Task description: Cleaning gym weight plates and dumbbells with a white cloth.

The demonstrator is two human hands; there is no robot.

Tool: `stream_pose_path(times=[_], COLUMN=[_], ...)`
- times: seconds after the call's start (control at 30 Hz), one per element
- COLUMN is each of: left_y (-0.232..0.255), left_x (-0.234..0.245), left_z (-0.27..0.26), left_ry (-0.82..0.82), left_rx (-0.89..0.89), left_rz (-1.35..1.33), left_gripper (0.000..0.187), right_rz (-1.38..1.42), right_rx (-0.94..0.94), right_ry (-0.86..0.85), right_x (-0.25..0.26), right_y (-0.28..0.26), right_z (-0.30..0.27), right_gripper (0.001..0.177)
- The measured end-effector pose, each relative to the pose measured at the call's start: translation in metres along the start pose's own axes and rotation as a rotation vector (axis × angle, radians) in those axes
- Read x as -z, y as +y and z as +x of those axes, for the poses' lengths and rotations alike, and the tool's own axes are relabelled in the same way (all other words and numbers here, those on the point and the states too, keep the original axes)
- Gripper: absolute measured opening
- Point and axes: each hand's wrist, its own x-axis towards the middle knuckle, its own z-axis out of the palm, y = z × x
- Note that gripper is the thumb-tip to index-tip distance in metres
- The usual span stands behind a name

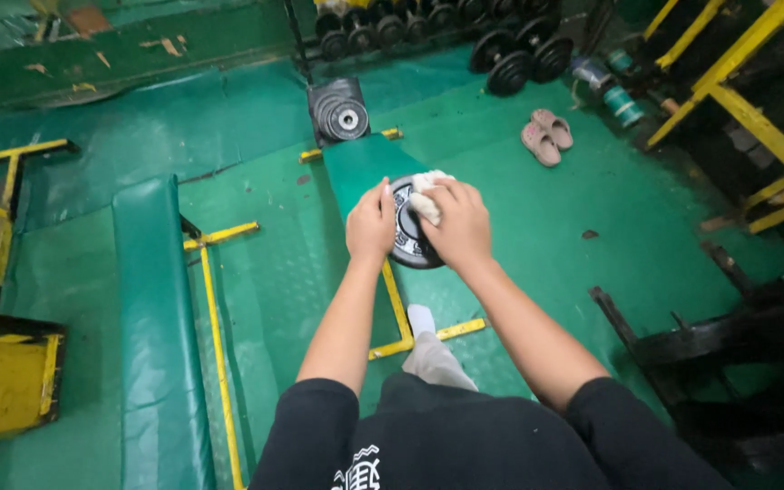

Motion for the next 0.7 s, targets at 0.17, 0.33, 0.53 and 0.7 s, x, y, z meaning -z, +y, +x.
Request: stream_pose_path(times=[0.17, 0.33, 0.53, 0.7], left_y=[0.007, 0.008, 0.014, 0.008], left_x=[0.005, 0.003, 0.005, 0.003], left_z=[-0.003, -0.003, -0.001, 0.0], left_ry=[0.002, 0.012, -0.012, -0.013], left_rx=[0.016, -0.002, 0.113, 0.069], left_rz=[0.033, 0.026, 0.041, 0.067], left_gripper=[0.038, 0.037, 0.037, 0.037], right_rz=[0.046, 0.028, -0.082, -0.072], right_rx=[0.175, 0.27, 0.059, 0.115], right_ry=[-0.157, -0.228, -0.14, -0.083], right_x=[0.027, 0.055, 0.029, 0.003], right_y=[-0.019, -0.01, 0.025, 0.014], right_z=[-0.017, -0.03, -0.008, 0.005], right_gripper=[0.04, 0.047, 0.04, 0.033])
